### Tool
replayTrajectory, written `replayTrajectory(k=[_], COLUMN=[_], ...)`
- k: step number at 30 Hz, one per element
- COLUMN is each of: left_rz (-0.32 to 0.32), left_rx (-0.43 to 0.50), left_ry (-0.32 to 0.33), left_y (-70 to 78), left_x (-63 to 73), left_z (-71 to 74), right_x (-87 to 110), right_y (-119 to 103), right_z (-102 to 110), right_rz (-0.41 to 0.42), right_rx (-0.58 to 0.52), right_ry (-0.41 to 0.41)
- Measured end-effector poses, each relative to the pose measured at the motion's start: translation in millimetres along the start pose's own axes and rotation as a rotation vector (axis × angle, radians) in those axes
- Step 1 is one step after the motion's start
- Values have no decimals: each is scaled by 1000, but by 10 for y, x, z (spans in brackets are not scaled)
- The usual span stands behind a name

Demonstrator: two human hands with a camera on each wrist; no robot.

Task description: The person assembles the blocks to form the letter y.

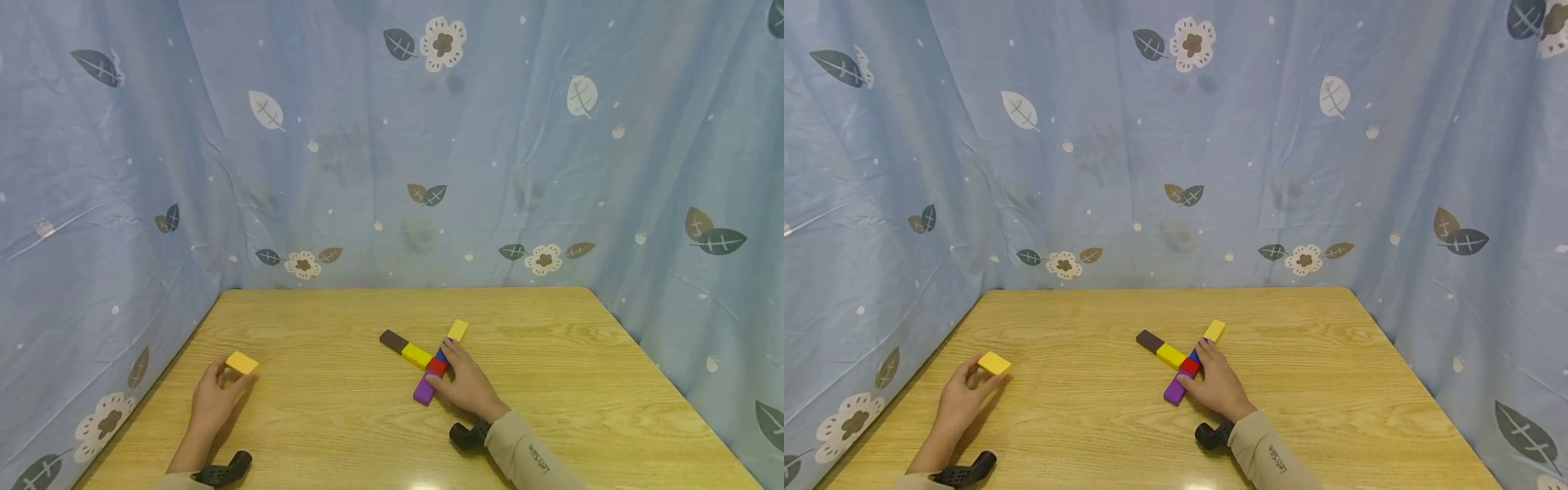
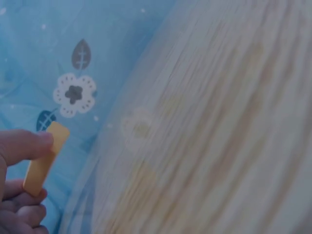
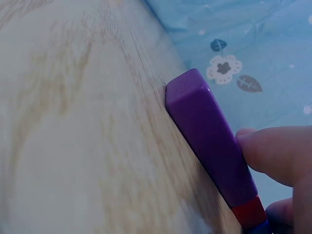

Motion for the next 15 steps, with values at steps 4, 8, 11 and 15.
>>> replayTrajectory(k=[4,8,11,15], left_rz=[-34,-50,-66,-89], left_rx=[16,18,11,6], left_ry=[-19,-26,-37,-46], left_y=[36,75,106,132], left_x=[1,17,25,24], left_z=[-28,-56,-74,-91], right_x=[-4,-8,-8,-7], right_y=[-2,7,11,8], right_z=[2,-6,-6,0], right_rz=[-3,-5,-3,1], right_rx=[3,4,-1,1], right_ry=[-4,-11,-7,-2])
Point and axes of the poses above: each hand's wrist, its own x-axis away from the middle knuckle, its own z-axis out of the back of the hand, y = z × x, the point moved 5 cm from there along -x, towards the middle knuckle, and after that the axes turned 10 degrees about -y, right-handed, at the moved point
